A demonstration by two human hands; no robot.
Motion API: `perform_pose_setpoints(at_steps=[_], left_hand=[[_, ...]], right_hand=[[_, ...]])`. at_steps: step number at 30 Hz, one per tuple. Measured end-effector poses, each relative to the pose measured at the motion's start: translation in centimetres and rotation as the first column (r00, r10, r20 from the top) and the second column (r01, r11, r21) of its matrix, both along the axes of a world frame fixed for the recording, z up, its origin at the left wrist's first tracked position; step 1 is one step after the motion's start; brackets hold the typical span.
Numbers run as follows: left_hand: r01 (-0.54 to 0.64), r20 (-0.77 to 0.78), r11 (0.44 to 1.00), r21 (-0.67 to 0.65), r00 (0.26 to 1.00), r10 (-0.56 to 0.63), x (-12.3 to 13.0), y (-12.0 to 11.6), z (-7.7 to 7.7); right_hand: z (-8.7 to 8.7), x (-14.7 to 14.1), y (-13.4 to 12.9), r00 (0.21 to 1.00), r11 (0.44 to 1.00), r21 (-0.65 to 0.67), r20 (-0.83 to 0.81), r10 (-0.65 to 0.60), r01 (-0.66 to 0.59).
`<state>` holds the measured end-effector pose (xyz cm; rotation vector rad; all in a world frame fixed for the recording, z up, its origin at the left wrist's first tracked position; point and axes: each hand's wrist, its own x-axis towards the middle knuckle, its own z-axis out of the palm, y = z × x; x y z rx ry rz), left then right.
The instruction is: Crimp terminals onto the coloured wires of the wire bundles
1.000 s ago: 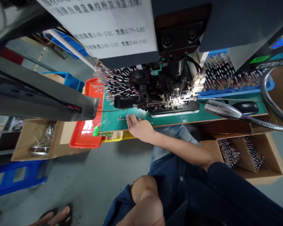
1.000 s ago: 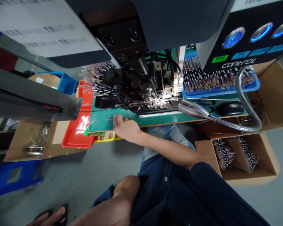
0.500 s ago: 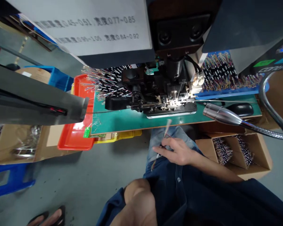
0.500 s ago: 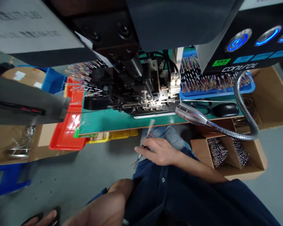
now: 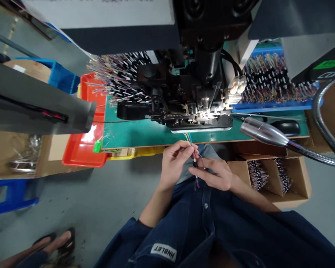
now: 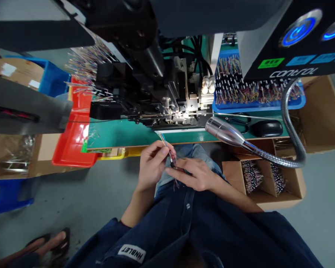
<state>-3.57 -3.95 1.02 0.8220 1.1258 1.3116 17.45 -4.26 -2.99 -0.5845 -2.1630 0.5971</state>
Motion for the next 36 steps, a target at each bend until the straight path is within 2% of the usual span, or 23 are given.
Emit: perform_pose_setpoints(at_steps=[2, 3, 4, 6, 8, 11, 13, 16, 19, 21, 24, 26, 27, 31, 36], left_hand=[[-0.018, 0.055, 1.0, -0.012, 0.998, 0.019, 0.2, 0.3, 0.2], [-0.019, 0.069, 1.0, -0.014, 0.997, 0.02, 0.3, 0.4, 0.2], [-0.016, 0.071, 1.0, -0.015, 0.997, 0.017, 0.3, 0.5, 0.2], [-0.008, 0.047, 1.0, -0.016, 0.999, 0.009, 0.4, 0.6, 0.2], [-0.015, -0.001, 1.0, 0.001, 1.0, 0.015, 0.7, 0.7, 0.1], [-0.038, -0.1, 0.996, 0.077, 0.994, 0.045, 1.0, 0.7, 0.3], [-0.037, -0.134, 0.994, 0.104, 0.99, 0.05, 1.2, 0.6, 0.5], [-0.023, -0.073, 0.997, 0.072, 0.997, 0.028, 1.3, 0.6, 0.7], [-0.058, 0.078, 0.998, 0.023, 0.995, 0.056, 1.6, 0.8, 0.9], [-0.112, 0.16, 0.994, 0.012, 0.981, 0.109, 1.9, 1.1, 1.1], [-0.14, 0.181, 0.99, 0.035, 0.975, 0.132, 2.2, 1.3, 1.3], [-0.107, 0.138, 0.993, 0.048, 0.985, 0.1, 2.4, 1.3, 1.2], [-0.093, 0.108, 0.994, 0.055, 0.99, 0.087, 2.4, 1.2, 1.0], [-0.091, -0.051, 0.989, 0.119, 0.994, 0.098, 2.4, 1.0, 0.8], [-0.101, -0.161, 0.971, 0.218, 0.977, 0.138, 2.2, 0.9, 1.1]], right_hand=[[0.6, 0.5, 0.0, 0.99, 0.995, -0.01, -0.104, -0.098, 0.097], [1.1, 0.8, 0.1, 0.97, 0.985, -0.09, -0.182, -0.162, 0.147], [1.6, 1.1, 0.3, 0.943, 0.958, -0.226, -0.241, -0.229, 0.175], [2.8, 1.5, 0.9, 0.901, 0.848, -0.507, -0.279, -0.333, 0.157], [4.0, 1.5, 1.7, 0.93, 0.76, -0.641, -0.204, -0.305, 0.109], [5.5, 0.7, 2.9, 0.989, 0.756, -0.653, -0.077, -0.125, 0.045], [6.1, 0.0, 3.3, 0.993, 0.749, -0.662, -0.077, -0.085, 0.013], [6.2, -0.6, 3.1, 0.986, 0.741, -0.672, -0.122, -0.11, 0.0], [5.4, -0.6, 2.2, 0.975, 0.791, -0.611, -0.157, -0.158, 0.03], [4.7, -0.3, 1.6, 0.963, 0.804, -0.593, -0.193, -0.186, 0.037], [3.7, 0.4, 1.5, 0.954, 0.754, -0.657, -0.236, -0.186, -0.016], [3.6, 1.1, 2.1, 0.949, 0.703, -0.708, -0.26, -0.177, -0.063], [3.8, 1.4, 2.5, 0.944, 0.695, -0.716, -0.272, -0.188, -0.067], [5.6, 1.7, 3.5, 0.93, 0.77, -0.638, -0.274, -0.246, 0.015], [7.6, 0.1, 3.1, 0.95, 0.81, -0.574, -0.171, -0.262, 0.12]])
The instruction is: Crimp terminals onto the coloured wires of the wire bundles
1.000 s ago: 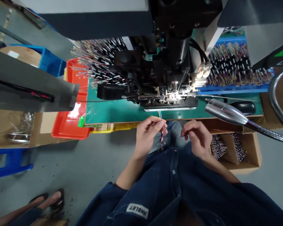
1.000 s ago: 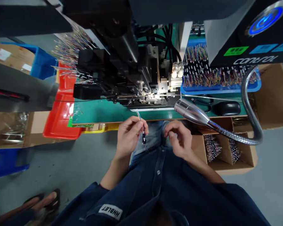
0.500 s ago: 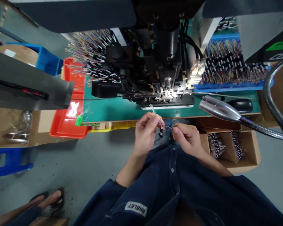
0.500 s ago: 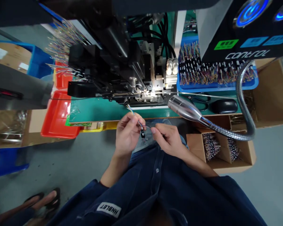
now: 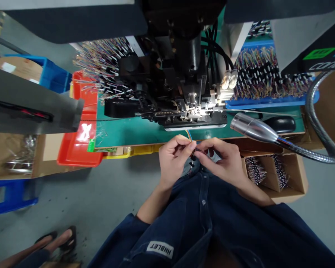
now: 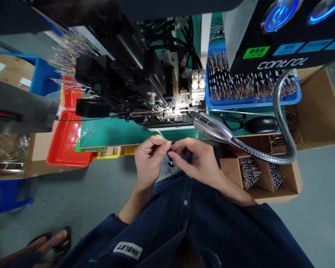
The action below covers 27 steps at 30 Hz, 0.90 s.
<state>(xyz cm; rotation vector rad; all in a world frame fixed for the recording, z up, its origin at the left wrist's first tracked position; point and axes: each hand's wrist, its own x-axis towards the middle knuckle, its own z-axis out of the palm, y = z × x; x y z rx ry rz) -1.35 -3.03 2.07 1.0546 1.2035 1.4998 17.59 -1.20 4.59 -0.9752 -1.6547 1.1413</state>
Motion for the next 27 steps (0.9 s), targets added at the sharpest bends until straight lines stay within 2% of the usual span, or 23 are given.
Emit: perform_pose_setpoints(at_steps=[4, 9, 12, 14, 17, 21, 24, 27], left_hand=[[0.021, 0.085, 0.999, -0.045, 0.996, -0.017, -0.2, 0.0, -0.3], [-0.041, 0.257, 0.996, -0.074, 0.965, 0.058, 0.1, 0.3, -0.4], [-0.029, 0.224, 0.998, -0.053, 0.974, 0.04, 0.3, 0.3, 0.0], [0.026, 0.154, 0.998, -0.062, 0.988, -0.016, 0.3, 0.1, 0.2], [0.128, 0.064, 0.986, -0.105, 0.99, -0.122, 0.3, -0.5, 0.4], [0.194, -0.012, 0.972, -0.135, 0.98, -0.198, 0.3, -0.8, 0.2], [0.214, 0.028, 0.962, -0.171, 0.977, -0.212, 0.2, -0.7, 0.1], [0.236, 0.125, 0.95, -0.205, 0.969, -0.214, 0.1, -0.4, 0.1]], right_hand=[[-0.3, -0.7, -0.7, 0.998, 0.998, 0.008, -0.001, -0.062, 0.062], [-1.8, -0.5, -1.8, 0.994, 0.994, -0.089, -0.084, -0.066, 0.059], [-2.4, 0.3, -1.8, 0.992, 0.989, -0.147, -0.123, -0.01, -0.008], [-2.5, 0.9, -1.2, 0.987, 0.986, -0.168, -0.161, -0.011, -0.017], [-2.1, 1.3, 0.2, 0.969, 0.98, -0.197, -0.246, -0.036, -0.014], [-1.2, 0.3, 1.8, 0.971, 0.988, -0.146, -0.237, 0.005, -0.041], [-0.9, -0.5, 2.5, 0.967, 0.996, -0.092, -0.253, -0.021, -0.002], [-1.0, -0.7, 2.8, 0.964, 0.995, -0.092, -0.262, -0.048, 0.024]])
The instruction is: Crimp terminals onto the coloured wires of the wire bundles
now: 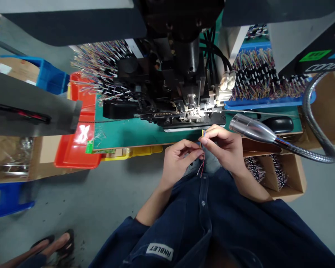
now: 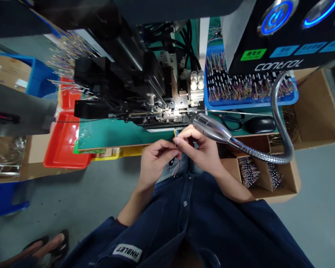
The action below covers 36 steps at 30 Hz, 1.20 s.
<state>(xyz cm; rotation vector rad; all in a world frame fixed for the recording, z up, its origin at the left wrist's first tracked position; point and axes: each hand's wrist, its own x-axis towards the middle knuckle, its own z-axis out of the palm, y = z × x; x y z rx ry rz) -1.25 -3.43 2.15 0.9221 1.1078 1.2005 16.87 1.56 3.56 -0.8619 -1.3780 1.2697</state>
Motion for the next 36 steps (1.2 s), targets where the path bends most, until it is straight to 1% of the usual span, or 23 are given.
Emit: perform_pose_setpoints(at_steps=[3, 7, 10, 14, 17, 19, 20, 22, 25, 27, 29, 31, 33, 34, 36], left_hand=[[-0.037, 0.064, 0.999, -0.022, 0.997, 0.039, 0.1, 0.3, -0.2], [-0.064, 0.081, 0.998, -0.025, 0.995, 0.065, 0.1, 0.5, -0.9], [-0.048, 0.095, 0.999, -0.012, 0.994, 0.049, -0.1, 0.5, -1.1], [0.012, 0.086, 1.0, 0.016, 0.996, -0.013, -0.3, 0.4, -1.0], [0.031, 0.053, 0.999, 0.038, 0.998, -0.033, -0.4, 0.2, -1.0], [0.002, 0.069, 0.999, 0.053, 0.998, -0.006, -0.3, 0.0, -1.2], [-0.018, 0.087, 0.998, 0.052, 0.996, 0.013, -0.3, -0.1, -1.3], [-0.039, 0.116, 0.999, 0.032, 0.993, 0.036, -0.3, -0.2, -1.5], [-0.022, 0.121, 1.0, 0.0, 0.992, 0.021, -0.3, -0.1, -1.6], [-0.009, 0.105, 1.0, 0.003, 0.994, 0.009, -0.3, 0.0, -1.4], [-0.005, 0.084, 1.0, 0.022, 0.996, 0.003, -0.4, 0.0, -1.1], [0.006, 0.063, 0.999, 0.046, 0.998, -0.008, -0.6, -0.1, -0.8], [0.019, 0.04, 0.998, 0.063, 0.999, -0.022, -0.8, -0.2, -0.7], [0.029, 0.025, 0.997, 0.067, 0.999, -0.031, -0.9, -0.3, -0.7], [0.043, -0.006, 0.996, 0.074, 0.999, -0.043, -1.1, -0.3, -0.8]], right_hand=[[-0.2, 0.1, -0.2, 1.0, 1.0, -0.001, 0.011, 0.005, -0.005], [0.0, 0.3, -0.6, 0.998, 1.0, -0.012, 0.052, 0.03, -0.029], [0.2, 0.1, -0.7, 0.997, 1.0, -0.012, 0.079, 0.005, -0.004], [0.3, -0.3, -0.4, 0.997, 1.0, -0.011, 0.079, 0.003, -0.002], [0.1, -0.6, 0.0, 0.997, 0.998, 0.014, 0.038, -0.06, 0.06], [-0.2, -0.6, 0.2, 0.993, 0.993, 0.023, -0.008, -0.114, 0.114], [-0.3, -0.5, 0.3, 0.992, 0.993, 0.013, -0.022, -0.12, 0.121], [-0.5, -0.3, 0.3, 0.997, 0.997, -0.016, -0.018, -0.076, 0.076], [-0.4, -0.3, 0.0, 0.998, 0.996, -0.06, 0.016, 0.065, -0.064], [-0.1, -0.5, -0.1, 0.992, 0.991, -0.068, 0.048, 0.119, -0.115], [0.2, -0.7, 0.1, 0.991, 0.993, -0.045, 0.083, 0.108, -0.105], [0.5, -1.0, 0.5, 0.994, 0.999, 0.004, 0.091, 0.054, -0.054], [0.7, -1.2, 0.9, 0.996, 1.0, 0.024, 0.087, -0.001, -0.001], [0.8, -1.2, 1.0, 0.996, 1.0, 0.022, 0.088, -0.013, 0.011], [0.7, -1.3, 1.2, 0.995, 1.0, 0.013, 0.1, 0.001, -0.003]])
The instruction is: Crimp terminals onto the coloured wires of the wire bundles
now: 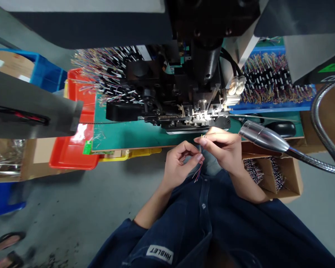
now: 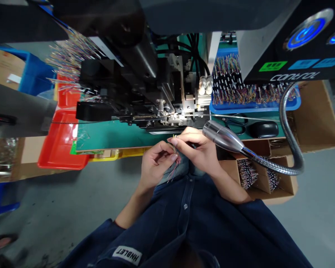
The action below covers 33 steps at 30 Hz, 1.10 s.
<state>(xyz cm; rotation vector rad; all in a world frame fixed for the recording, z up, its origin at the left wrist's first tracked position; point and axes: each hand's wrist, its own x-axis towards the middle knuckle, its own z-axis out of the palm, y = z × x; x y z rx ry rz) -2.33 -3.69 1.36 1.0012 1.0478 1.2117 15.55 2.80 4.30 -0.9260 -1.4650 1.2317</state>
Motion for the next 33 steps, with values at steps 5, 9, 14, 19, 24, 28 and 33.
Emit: perform_pose_setpoints(at_steps=[5, 9, 14, 19, 24, 28, 33], left_hand=[[-0.031, -0.025, 0.998, 0.054, 0.999, 0.033, 0.0, 0.6, 0.0], [-0.069, 0.03, 0.997, 0.045, 0.997, 0.067, 0.3, 1.3, 0.1], [-0.145, 0.132, 0.989, -0.025, 0.98, 0.147, 1.2, 1.8, -0.3], [-0.214, 0.176, 0.976, 0.028, 0.962, 0.206, 2.0, 2.2, -0.7], [-0.278, 0.075, 0.959, 0.049, 0.959, 0.274, 2.0, 2.4, -1.0], [-0.286, 0.121, 0.957, 0.046, 0.953, 0.279, 2.1, 2.4, -1.6], [-0.311, 0.127, 0.95, 0.017, 0.943, 0.306, 2.6, 2.5, -1.7]], right_hand=[[-0.1, 0.0, 0.2, 0.999, 0.997, 0.076, 0.051, 0.016, -0.019], [-0.1, 0.3, 0.2, 0.998, 0.997, 0.081, 0.066, -0.017, 0.012], [-0.5, 0.0, -0.3, 0.999, 0.999, -0.052, 0.05, 0.011, -0.008], [-0.8, -0.7, -0.5, 1.0, 0.997, -0.072, 0.012, -0.027, 0.028], [-0.9, -0.7, -0.2, 0.996, 0.998, -0.011, 0.067, -0.06, 0.061], [-1.2, -1.1, -0.1, 0.999, 0.997, -0.058, 0.012, -0.049, 0.05], [-1.6, -1.8, 0.2, 0.995, 0.965, -0.26, -0.087, -0.05, 0.025]])
